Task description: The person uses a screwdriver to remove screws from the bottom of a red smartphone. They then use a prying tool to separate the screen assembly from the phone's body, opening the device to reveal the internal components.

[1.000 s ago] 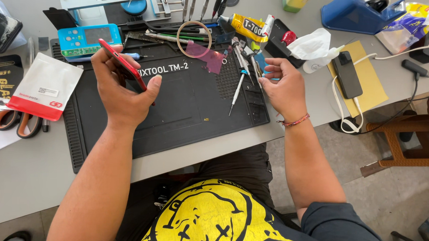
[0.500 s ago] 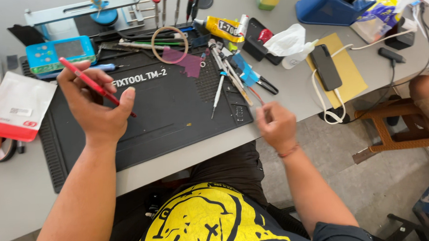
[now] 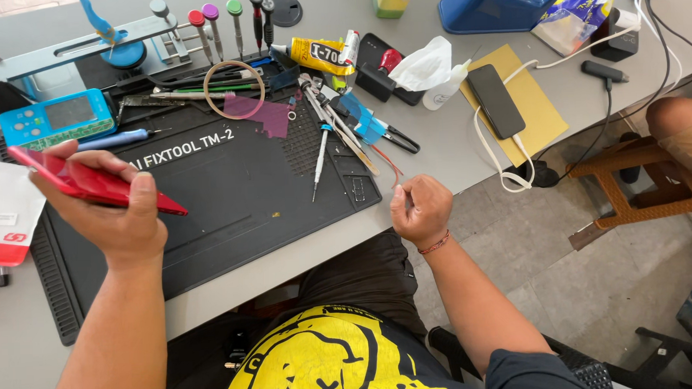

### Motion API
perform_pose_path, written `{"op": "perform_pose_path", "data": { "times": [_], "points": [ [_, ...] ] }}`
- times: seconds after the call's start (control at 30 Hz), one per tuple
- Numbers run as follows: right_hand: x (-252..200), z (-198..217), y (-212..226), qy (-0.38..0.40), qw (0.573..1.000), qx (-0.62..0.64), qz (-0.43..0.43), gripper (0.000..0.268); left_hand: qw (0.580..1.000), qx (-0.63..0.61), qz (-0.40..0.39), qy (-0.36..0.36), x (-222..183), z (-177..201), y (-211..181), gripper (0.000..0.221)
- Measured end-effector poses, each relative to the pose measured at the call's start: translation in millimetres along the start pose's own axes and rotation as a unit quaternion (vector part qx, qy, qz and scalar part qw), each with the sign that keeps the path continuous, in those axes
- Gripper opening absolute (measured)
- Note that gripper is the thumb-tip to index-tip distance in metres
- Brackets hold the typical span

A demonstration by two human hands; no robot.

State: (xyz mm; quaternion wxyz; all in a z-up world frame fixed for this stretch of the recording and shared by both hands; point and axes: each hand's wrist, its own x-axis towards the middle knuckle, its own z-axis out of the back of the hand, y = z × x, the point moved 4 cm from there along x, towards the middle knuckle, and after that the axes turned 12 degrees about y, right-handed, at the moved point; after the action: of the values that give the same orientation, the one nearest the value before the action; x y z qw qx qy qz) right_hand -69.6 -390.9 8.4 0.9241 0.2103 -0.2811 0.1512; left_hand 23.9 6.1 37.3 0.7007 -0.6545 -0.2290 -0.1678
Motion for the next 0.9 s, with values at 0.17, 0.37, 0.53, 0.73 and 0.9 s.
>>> {"op": "perform_pose_path", "data": {
  "times": [0.17, 0.37, 0.53, 0.73, 0.9],
  "points": [
    [0.7, 1.3, 0.3, -0.014, 1.000, -0.002, 0.008, 0.027, 1.000, -0.008, 0.013, -0.003, 2.5, -0.1, 2.2, 0.051],
    [0.1, 2.0, 1.0, -0.019, 1.000, 0.000, 0.013, 0.029, 1.000, -0.014, 0.026, -0.003, 1.7, -2.6, 2.7, 0.052],
    [24.5, 8.4, -5.3, 0.068, 0.995, -0.015, -0.066, 0.027, 1.000, 0.011, 0.013, 0.001, 5.6, -3.9, -3.2, 0.050],
    [104.8, -6.8, -61.6, 0.100, 0.985, -0.053, -0.134, 0.023, 0.999, 0.004, 0.034, -0.005, 7.7, -4.8, -7.7, 0.051],
    [141.3, -62.8, -107.4, 0.193, 0.952, -0.175, -0.160, 0.034, 0.999, 0.007, 0.034, -0.001, 9.5, -0.5, -8.3, 0.052]
  ]
}}
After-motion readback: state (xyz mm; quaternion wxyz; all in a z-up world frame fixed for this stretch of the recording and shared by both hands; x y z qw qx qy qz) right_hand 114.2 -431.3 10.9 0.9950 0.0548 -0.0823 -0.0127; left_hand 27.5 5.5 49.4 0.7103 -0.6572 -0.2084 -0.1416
